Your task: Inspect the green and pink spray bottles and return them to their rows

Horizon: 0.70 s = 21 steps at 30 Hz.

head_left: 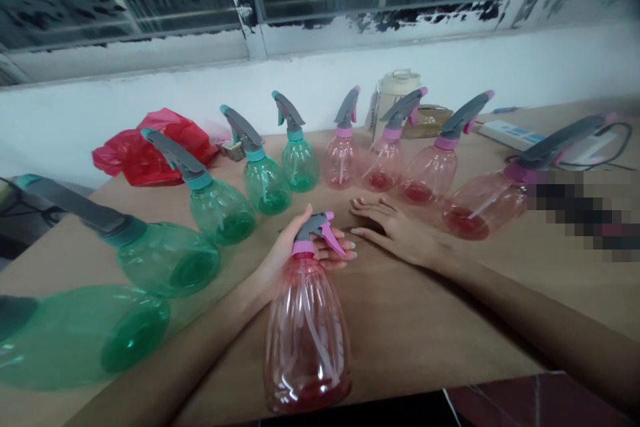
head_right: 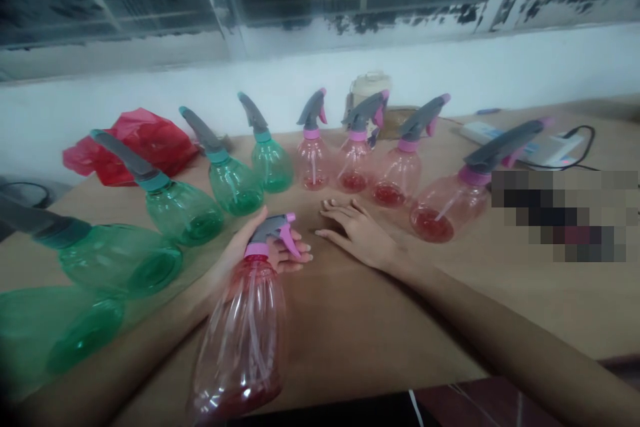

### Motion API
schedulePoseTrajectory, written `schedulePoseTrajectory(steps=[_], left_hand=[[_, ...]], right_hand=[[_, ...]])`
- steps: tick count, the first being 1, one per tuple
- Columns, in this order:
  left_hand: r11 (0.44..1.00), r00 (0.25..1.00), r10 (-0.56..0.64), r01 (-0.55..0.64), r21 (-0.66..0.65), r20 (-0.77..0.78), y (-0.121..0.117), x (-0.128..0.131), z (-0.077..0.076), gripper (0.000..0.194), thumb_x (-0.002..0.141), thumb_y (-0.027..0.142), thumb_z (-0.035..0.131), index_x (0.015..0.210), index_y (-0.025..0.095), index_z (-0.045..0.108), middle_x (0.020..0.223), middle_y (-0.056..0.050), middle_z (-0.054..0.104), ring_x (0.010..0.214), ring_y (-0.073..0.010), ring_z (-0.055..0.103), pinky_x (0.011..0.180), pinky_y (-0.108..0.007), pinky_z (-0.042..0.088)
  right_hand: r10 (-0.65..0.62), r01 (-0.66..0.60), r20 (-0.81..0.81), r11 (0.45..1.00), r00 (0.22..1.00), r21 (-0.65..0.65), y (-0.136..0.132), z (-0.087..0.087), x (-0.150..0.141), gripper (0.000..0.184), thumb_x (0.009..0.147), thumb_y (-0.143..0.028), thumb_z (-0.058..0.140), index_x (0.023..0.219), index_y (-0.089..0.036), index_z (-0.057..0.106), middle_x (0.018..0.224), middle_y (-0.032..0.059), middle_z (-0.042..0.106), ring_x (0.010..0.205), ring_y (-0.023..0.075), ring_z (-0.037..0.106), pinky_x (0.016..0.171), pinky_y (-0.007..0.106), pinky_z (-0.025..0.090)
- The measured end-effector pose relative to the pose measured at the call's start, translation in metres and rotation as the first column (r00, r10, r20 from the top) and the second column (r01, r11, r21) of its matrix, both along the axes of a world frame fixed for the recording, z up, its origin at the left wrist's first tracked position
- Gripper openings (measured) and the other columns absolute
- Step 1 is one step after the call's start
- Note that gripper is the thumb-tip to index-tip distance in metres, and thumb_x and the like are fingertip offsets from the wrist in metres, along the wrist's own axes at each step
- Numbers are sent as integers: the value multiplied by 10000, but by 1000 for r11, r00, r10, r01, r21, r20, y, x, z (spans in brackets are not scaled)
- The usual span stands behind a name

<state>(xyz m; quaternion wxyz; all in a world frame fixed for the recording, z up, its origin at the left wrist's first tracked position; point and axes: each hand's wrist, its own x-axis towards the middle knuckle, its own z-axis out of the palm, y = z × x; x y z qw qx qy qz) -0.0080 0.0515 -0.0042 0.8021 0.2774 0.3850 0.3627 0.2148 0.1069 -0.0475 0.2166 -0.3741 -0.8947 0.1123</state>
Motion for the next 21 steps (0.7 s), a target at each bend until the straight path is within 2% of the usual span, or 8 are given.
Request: schedulePoseTrajectory(steps=[7,13,17,21], left_hand=[[1000,996,-5,6,-9,85,2,-3,-8,573,899,539,370,951,43,651,917,-208,706,895,-291,680,818,-391,501],[999,996,18,-15,-30,86,2,-3,-6,525,897,498,388,913,50,661,879,-183,702,847,-268,682,808,-374,503],[997,998,45,-48,52,46,-4,2,1,404,895,410,437,752,94,644,697,-106,666,654,-201,664,640,-301,509],[989,994,63,-74,127,84,-8,5,3,376,884,370,489,602,135,570,516,-18,549,461,-112,546,454,-209,416]], right_hand=[[0,0,10,1000,1000,-9,0,1,0,494,921,-495,383,1295,-193,498,1351,62,518,1307,221,395,1107,487,255],[-5,5,3,1000,1000,-26,-2,4,-1,487,925,-489,382,1292,-191,498,1357,62,512,1316,213,381,1110,477,253],[-1,2,12,999,1000,-33,-2,6,-1,489,922,-507,373,1273,-198,517,1359,60,511,1322,211,374,1114,474,241],[1,-1,9,1000,1000,-30,-2,6,-1,494,923,-512,365,1284,-208,508,1362,61,507,1320,217,378,1111,483,240]])
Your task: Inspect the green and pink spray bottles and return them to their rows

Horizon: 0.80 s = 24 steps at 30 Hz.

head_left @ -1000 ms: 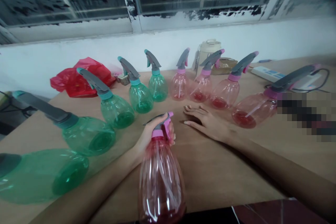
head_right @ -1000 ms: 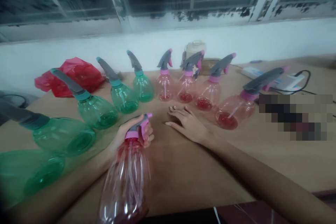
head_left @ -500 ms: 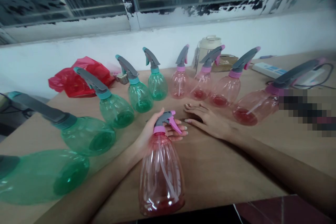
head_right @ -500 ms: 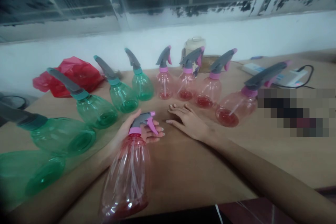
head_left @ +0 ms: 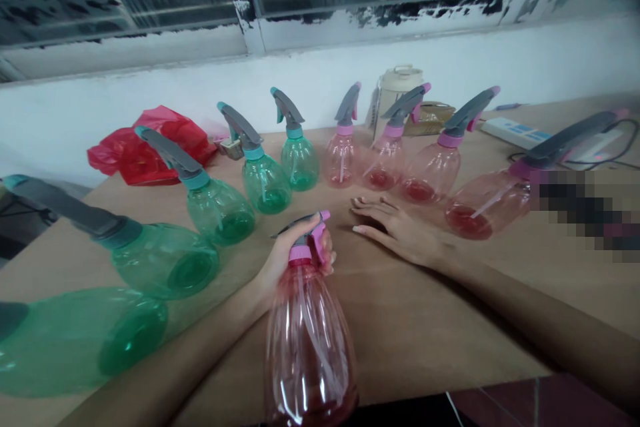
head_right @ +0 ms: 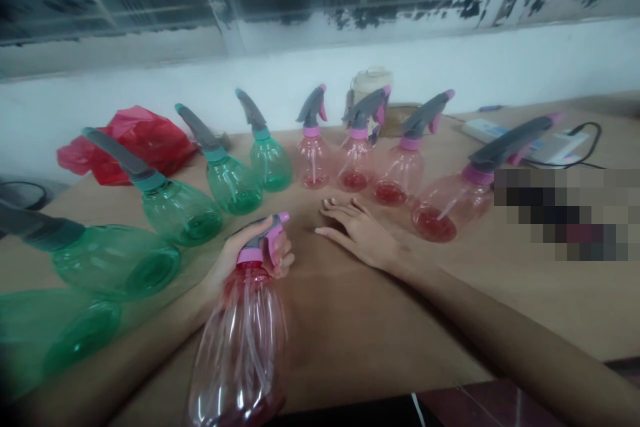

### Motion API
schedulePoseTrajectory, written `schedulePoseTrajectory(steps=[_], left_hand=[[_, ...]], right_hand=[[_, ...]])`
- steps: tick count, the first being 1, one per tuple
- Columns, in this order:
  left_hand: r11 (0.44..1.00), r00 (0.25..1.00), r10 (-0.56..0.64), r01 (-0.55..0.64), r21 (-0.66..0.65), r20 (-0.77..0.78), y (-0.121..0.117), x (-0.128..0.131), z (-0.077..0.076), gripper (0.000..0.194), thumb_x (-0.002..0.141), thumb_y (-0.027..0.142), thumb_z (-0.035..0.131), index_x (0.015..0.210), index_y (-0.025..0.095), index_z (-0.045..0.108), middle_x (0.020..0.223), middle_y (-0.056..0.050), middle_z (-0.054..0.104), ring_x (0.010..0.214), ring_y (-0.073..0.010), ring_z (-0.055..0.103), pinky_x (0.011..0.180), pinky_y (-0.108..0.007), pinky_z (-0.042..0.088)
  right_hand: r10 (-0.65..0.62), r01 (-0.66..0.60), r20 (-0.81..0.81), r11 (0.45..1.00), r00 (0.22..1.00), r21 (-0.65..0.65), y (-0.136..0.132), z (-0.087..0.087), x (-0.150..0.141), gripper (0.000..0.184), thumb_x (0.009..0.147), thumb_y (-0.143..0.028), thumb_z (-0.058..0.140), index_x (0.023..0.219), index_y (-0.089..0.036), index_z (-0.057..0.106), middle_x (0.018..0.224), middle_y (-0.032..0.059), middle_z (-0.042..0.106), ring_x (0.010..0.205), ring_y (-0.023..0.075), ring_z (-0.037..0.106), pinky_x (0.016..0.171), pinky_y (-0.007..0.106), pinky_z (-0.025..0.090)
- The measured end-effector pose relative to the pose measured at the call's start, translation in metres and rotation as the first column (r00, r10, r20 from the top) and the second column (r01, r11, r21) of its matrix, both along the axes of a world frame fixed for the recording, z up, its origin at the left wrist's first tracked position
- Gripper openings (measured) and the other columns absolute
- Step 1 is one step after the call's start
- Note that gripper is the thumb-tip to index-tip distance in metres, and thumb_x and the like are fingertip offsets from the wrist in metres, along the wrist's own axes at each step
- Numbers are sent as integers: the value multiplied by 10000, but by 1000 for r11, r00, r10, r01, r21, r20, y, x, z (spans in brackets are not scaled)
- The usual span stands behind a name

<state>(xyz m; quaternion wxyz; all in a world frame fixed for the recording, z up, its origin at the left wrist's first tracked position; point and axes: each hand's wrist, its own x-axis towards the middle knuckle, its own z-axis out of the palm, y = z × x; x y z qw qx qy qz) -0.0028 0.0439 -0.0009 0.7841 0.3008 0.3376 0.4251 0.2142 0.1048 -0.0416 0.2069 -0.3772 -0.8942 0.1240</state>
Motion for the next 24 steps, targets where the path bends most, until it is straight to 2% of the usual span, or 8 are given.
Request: schedulePoseTrajectory(steps=[2,5,9,15,24], left_hand=[[1000,1000,-11,11,-13,-3,2,-1,-1,404,891,409,470,633,126,597,557,-42,593,506,-131,589,487,-218,447],[995,999,-24,22,-96,-30,7,-5,-4,513,906,503,389,781,85,660,737,-129,689,698,-218,681,651,-296,523],[988,999,-45,46,-147,10,11,-8,-5,573,918,514,335,885,48,668,832,-177,708,842,-274,687,772,-358,523],[988,997,-52,59,-141,52,10,-9,-8,545,914,485,351,966,33,651,922,-206,705,915,-300,673,833,-396,505],[983,993,-87,98,-154,77,13,-11,-9,542,906,497,342,911,53,653,883,-184,701,865,-278,682,801,-376,510]], right_hand=[[1,-1,2,1000,1000,2,0,0,0,495,923,-511,364,1284,-206,509,1367,60,501,1321,217,375,1112,478,240],[0,0,14,1000,1000,1,-1,1,0,502,925,-505,364,1292,-190,502,1366,60,504,1324,212,370,1119,469,233],[2,-2,30,1000,1000,5,-2,2,0,505,930,-493,361,1316,-189,477,1366,62,503,1326,211,368,1120,473,229],[10,-11,37,1000,999,17,-2,3,1,504,939,-483,344,1317,-177,476,1375,65,494,1327,206,364,1114,452,253],[32,-32,-9,999,999,6,-3,7,2,470,953,-454,314,1296,-194,503,1360,70,508,1311,220,390,1092,470,285]])
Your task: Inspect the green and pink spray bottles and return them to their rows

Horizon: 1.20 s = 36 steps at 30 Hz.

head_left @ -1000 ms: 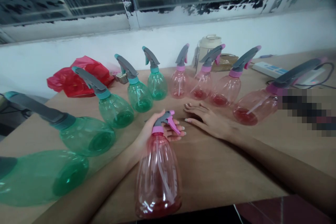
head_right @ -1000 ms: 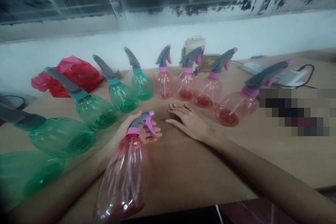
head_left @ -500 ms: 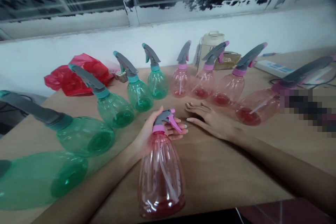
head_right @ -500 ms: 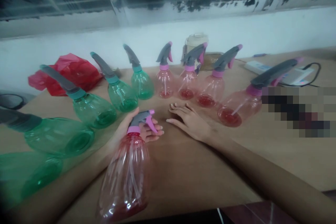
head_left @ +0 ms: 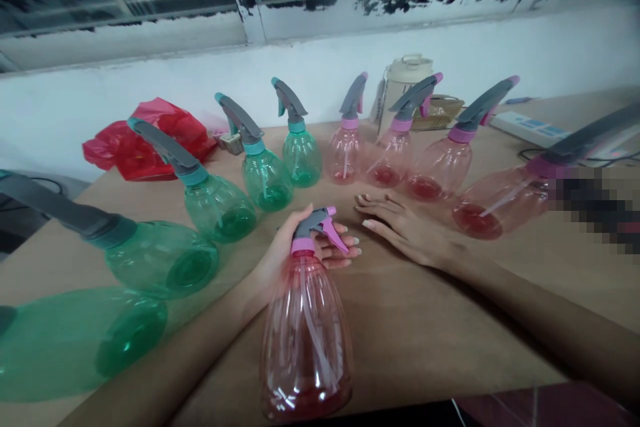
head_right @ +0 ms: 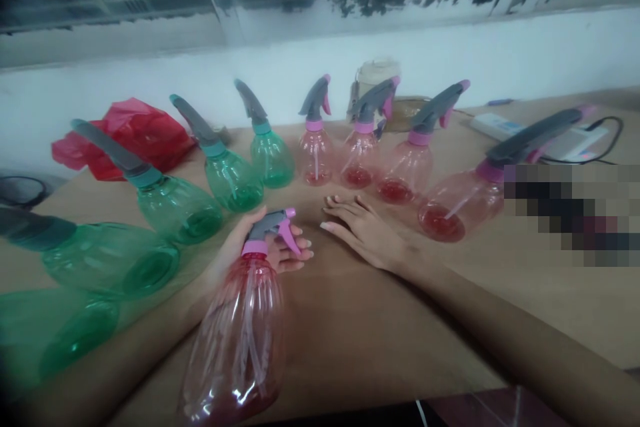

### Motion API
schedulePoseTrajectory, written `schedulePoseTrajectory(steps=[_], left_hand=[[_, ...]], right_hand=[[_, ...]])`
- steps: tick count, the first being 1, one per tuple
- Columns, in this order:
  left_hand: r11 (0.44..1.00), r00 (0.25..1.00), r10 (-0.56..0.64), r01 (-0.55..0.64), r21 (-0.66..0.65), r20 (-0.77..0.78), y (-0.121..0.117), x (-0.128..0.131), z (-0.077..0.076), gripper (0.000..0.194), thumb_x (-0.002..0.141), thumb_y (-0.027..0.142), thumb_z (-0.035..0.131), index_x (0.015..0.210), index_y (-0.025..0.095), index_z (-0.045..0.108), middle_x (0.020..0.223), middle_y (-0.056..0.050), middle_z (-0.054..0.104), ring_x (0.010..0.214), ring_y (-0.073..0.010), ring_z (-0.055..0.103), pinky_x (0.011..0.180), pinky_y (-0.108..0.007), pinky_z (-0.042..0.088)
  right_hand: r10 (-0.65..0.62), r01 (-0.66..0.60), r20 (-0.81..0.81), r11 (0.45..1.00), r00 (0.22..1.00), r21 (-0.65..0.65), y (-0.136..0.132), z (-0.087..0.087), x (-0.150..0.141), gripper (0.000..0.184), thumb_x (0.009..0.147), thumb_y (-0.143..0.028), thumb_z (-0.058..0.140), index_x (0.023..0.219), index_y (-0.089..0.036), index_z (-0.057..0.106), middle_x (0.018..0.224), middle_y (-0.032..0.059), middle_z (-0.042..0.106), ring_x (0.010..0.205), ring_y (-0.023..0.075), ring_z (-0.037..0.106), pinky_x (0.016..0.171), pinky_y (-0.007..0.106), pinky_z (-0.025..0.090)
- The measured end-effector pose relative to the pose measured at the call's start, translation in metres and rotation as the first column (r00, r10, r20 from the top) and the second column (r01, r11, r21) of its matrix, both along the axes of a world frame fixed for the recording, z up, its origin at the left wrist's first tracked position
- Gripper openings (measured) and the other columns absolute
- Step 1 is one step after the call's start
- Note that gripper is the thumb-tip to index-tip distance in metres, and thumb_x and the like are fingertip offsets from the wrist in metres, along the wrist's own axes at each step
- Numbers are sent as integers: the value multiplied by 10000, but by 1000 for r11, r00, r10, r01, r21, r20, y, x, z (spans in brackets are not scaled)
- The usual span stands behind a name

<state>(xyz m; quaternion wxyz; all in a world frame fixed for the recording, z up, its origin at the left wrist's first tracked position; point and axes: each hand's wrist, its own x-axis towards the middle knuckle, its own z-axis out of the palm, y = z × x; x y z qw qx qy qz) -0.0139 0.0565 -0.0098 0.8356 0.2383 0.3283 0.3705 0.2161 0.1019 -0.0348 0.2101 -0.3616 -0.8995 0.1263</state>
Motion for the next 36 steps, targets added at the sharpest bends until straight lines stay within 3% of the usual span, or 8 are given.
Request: schedulePoseTrajectory(steps=[5,10,16,22,30,36], left_hand=[[998,999,9,-7,66,-38,-6,4,5,470,900,433,369,764,83,653,692,-122,666,664,-219,663,676,-339,518],[992,997,62,-58,114,-36,-11,8,7,414,882,367,424,591,122,588,522,-40,559,471,-123,543,506,-239,458],[992,992,125,-125,16,5,-5,4,4,476,911,424,369,816,65,667,797,-159,695,789,-254,673,807,-419,505],[995,994,102,-101,-25,37,-3,3,4,494,904,452,376,888,54,669,851,-202,706,916,-304,665,886,-475,470],[995,995,97,-97,-6,26,-3,3,2,505,908,461,360,897,58,664,869,-200,703,913,-297,664,880,-460,474],[995,995,80,-83,54,54,-7,4,3,414,901,398,392,793,95,653,709,-109,666,682,-201,649,768,-373,510]], right_hand=[[-7,7,-17,1000,1000,-20,-1,1,0,459,956,-454,300,1296,-226,507,1359,57,509,1308,228,394,1088,492,284],[1,-1,8,1000,1000,-17,0,0,1,479,959,-457,290,1288,-188,511,1364,59,504,1318,214,376,1106,460,263],[11,-11,14,1000,1000,-3,0,-1,1,476,962,-448,287,1291,-183,507,1365,63,503,1312,214,386,1099,461,276],[-4,3,-9,1000,1000,-29,-1,-1,1,466,960,-455,286,1306,-221,493,1367,53,501,1312,224,387,1096,490,270],[-12,11,-31,999,999,-38,1,-4,1,465,952,-465,299,1309,-239,492,1359,52,510,1311,230,389,1094,504,272],[-15,15,-7,999,1000,-37,0,-3,1,472,955,-465,294,1307,-223,493,1370,50,499,1319,223,377,1106,497,253]])
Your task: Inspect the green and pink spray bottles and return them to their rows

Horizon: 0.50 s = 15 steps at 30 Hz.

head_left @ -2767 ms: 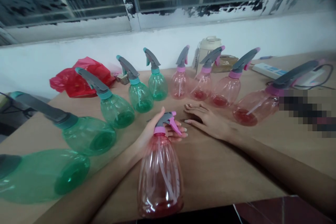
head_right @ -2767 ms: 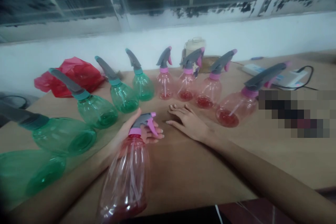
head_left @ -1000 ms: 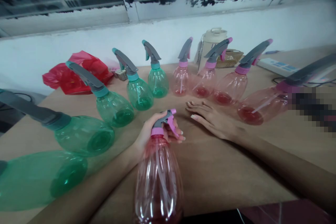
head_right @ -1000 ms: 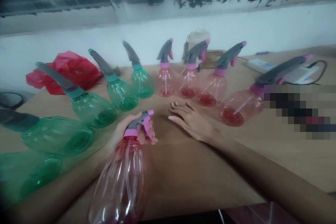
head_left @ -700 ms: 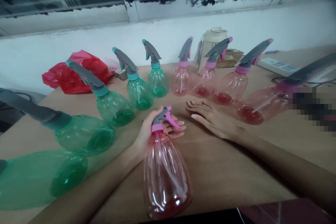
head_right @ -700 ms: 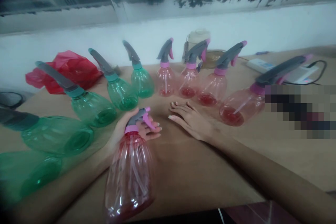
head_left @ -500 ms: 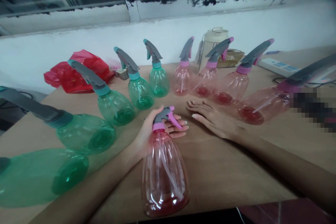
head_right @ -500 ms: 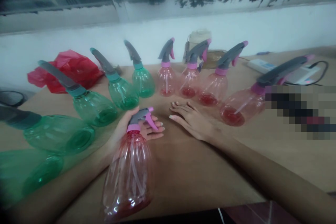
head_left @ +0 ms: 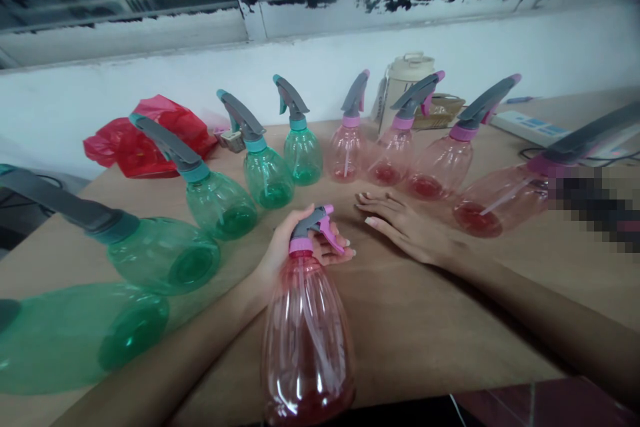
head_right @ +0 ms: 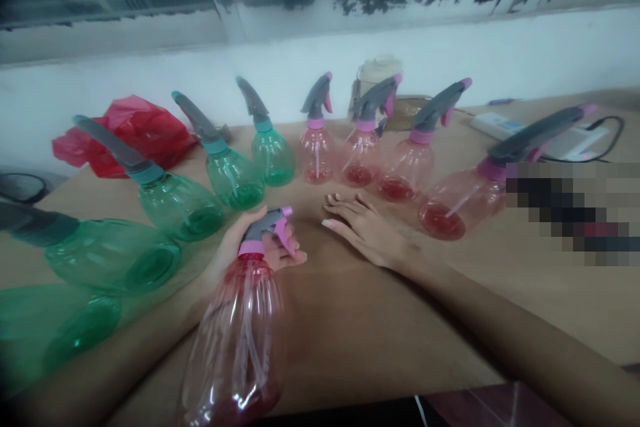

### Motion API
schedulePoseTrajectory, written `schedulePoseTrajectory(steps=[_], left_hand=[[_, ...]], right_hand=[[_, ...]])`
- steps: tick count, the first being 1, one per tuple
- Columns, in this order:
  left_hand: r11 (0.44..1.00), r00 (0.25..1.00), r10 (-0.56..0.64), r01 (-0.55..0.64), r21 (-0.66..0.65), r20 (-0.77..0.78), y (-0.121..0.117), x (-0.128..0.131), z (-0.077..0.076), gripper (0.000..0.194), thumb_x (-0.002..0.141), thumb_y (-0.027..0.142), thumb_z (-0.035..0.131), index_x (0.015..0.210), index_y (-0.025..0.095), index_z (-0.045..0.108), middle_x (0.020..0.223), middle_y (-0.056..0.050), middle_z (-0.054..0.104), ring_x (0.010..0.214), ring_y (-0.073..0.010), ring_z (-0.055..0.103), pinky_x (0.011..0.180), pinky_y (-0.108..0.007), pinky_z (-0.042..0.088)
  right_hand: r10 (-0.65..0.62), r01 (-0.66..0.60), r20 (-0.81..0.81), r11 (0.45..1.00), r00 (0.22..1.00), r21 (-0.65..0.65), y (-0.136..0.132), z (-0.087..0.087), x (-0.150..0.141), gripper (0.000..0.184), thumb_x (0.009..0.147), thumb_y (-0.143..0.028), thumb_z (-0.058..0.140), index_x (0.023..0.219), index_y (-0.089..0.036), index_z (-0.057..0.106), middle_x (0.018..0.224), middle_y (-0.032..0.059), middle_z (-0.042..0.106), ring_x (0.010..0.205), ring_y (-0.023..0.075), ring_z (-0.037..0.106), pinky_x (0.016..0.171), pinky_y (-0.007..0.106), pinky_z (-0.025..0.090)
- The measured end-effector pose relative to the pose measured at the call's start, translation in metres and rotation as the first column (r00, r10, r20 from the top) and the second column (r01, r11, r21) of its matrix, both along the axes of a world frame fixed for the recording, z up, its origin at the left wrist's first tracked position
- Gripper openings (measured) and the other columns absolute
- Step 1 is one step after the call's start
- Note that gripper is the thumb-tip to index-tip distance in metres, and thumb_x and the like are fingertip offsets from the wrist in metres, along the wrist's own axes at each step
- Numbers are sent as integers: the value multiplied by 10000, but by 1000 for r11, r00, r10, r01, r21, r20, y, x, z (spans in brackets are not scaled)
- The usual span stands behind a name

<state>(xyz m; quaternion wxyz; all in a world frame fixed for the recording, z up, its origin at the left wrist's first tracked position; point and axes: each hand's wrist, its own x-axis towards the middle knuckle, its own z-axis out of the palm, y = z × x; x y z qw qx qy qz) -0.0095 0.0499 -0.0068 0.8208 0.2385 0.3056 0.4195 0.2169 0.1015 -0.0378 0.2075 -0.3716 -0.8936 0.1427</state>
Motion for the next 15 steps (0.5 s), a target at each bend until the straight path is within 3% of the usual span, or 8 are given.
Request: schedulePoseTrajectory(steps=[5,8,11,15], left_hand=[[994,995,51,-43,100,-81,-6,5,3,380,851,369,469,566,138,566,524,-27,543,484,-126,543,572,-263,482],[991,990,120,-114,77,-77,-4,4,4,319,849,365,485,683,131,624,610,-48,610,572,-155,610,633,-287,511],[994,991,106,-104,22,-86,-1,0,3,351,868,408,464,835,120,662,751,-102,686,744,-222,673,759,-362,524],[992,984,126,-127,5,-128,0,-2,6,425,880,452,438,856,97,671,828,-147,711,832,-259,684,814,-384,514]], right_hand=[[8,-8,-4,1000,1000,10,0,1,0,469,953,-465,301,1304,-224,497,1364,54,505,1317,220,382,1110,488,249],[19,-19,13,1000,1000,16,0,2,0,477,956,-466,286,1309,-221,493,1359,55,510,1318,223,379,1104,490,257],[18,-19,20,999,1000,34,-2,4,-1,481,954,-472,285,1313,-226,488,1361,57,508,1318,223,380,1094,481,276],[1,-2,23,999,1000,32,-7,7,-3,507,955,-481,273,1318,-193,480,1363,69,504,1309,213,391,1100,439,284]])
